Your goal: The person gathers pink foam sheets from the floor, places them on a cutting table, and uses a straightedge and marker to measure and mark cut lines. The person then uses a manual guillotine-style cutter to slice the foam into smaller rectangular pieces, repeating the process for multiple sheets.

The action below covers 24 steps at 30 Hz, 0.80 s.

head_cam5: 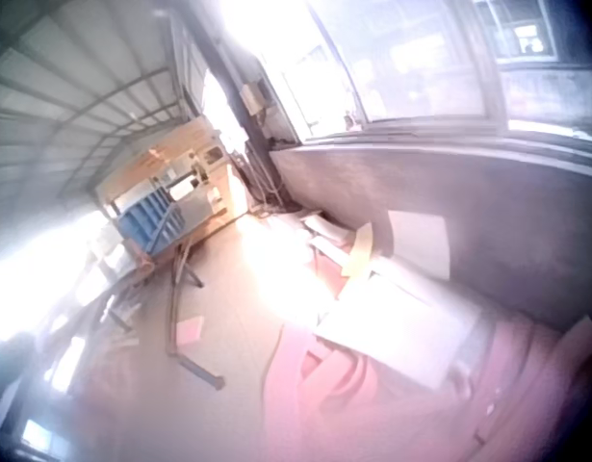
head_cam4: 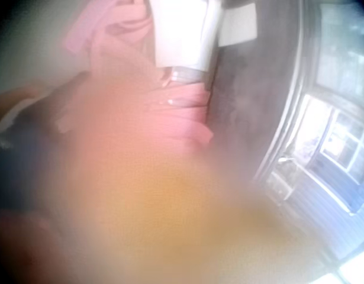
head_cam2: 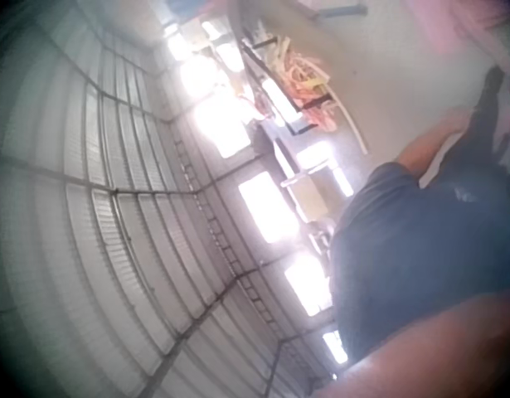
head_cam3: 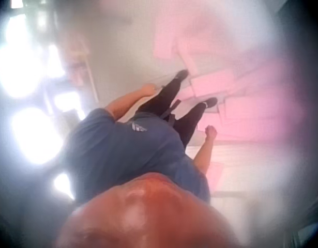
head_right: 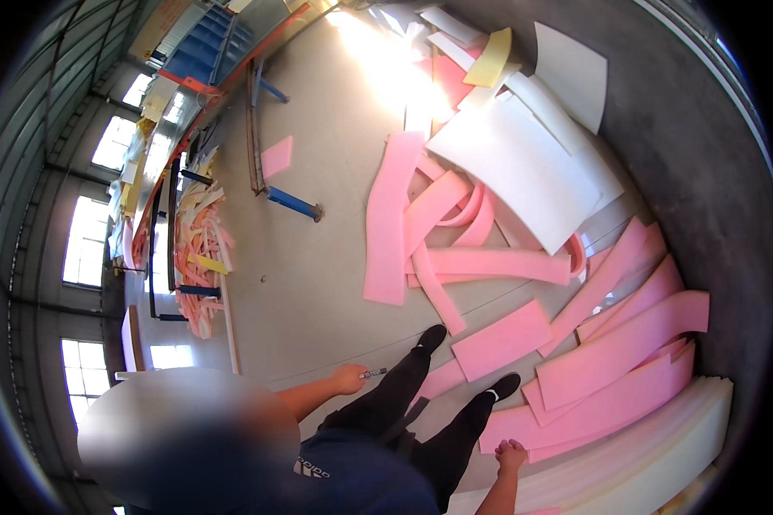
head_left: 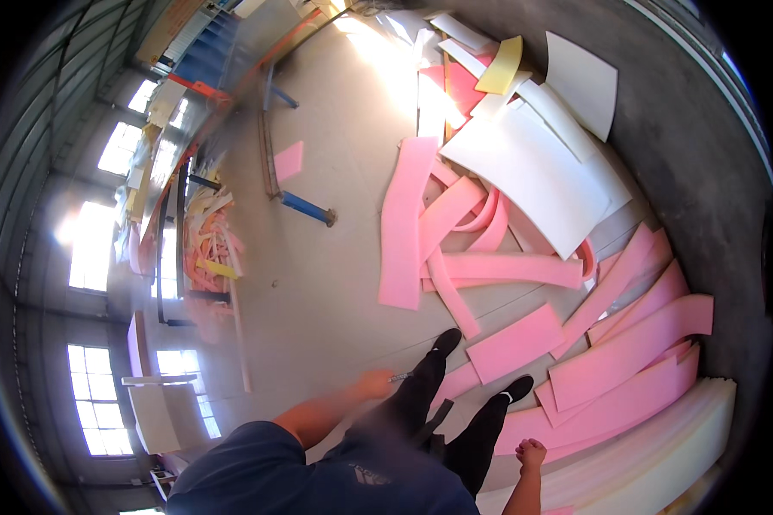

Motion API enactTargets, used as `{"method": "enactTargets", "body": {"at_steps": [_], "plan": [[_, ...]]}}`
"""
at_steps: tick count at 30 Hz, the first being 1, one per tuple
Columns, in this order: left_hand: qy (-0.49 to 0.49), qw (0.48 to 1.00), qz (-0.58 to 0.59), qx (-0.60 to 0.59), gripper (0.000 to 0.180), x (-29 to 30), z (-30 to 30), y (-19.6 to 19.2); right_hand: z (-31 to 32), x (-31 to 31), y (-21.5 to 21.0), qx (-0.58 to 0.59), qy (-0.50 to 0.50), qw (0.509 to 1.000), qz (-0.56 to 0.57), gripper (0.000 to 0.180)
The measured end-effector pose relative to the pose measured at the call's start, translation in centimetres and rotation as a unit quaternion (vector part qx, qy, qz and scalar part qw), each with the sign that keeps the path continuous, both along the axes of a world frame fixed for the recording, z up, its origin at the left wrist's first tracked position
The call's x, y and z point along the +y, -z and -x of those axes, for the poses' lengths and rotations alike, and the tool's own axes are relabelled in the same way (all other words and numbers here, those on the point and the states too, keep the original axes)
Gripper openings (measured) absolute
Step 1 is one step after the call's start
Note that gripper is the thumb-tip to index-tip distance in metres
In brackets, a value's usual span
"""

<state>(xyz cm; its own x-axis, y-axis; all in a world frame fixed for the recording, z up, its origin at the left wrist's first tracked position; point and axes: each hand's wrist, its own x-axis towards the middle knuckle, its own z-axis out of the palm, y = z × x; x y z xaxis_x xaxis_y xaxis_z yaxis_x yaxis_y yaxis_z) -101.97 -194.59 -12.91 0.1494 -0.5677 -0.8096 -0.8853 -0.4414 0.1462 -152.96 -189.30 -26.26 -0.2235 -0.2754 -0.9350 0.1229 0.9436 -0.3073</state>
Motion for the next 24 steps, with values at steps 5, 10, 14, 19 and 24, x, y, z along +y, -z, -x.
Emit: {"method": "enactTargets", "body": {"at_steps": [5, 10, 14, 19, 24], "plan": [[-0.018, 1.000, -0.014, -0.019, 0.017, -1.7, 2.1, 0.2, 1.3, -0.7, 1.9, 0.027, -0.003, 1.000, -0.009, 0.042], [-0.036, 0.999, -0.029, 0.004, 0.019, -3.8, 5.8, 5.7, 4.1, 0.6, 9.9, 0.079, -0.020, 0.996, -0.029, 0.043], [-0.012, 0.991, 0.032, 0.133, 0.025, -3.2, 9.7, 19.9, 15.7, 10.1, 22.8, 0.320, -0.336, 0.886, -0.014, 0.046], [-0.264, 0.942, -0.061, 0.199, 0.025, -6.1, 13.1, 21.3, 16.3, -1.0, 28.2, 0.307, -0.177, 0.927, -0.126, 0.107], [-0.202, 0.968, -0.097, 0.113, 0.023, -5.8, 15.4, 22.7, 19.6, -7.2, 32.4, 0.351, -0.063, 0.927, -0.120, 0.120]]}}
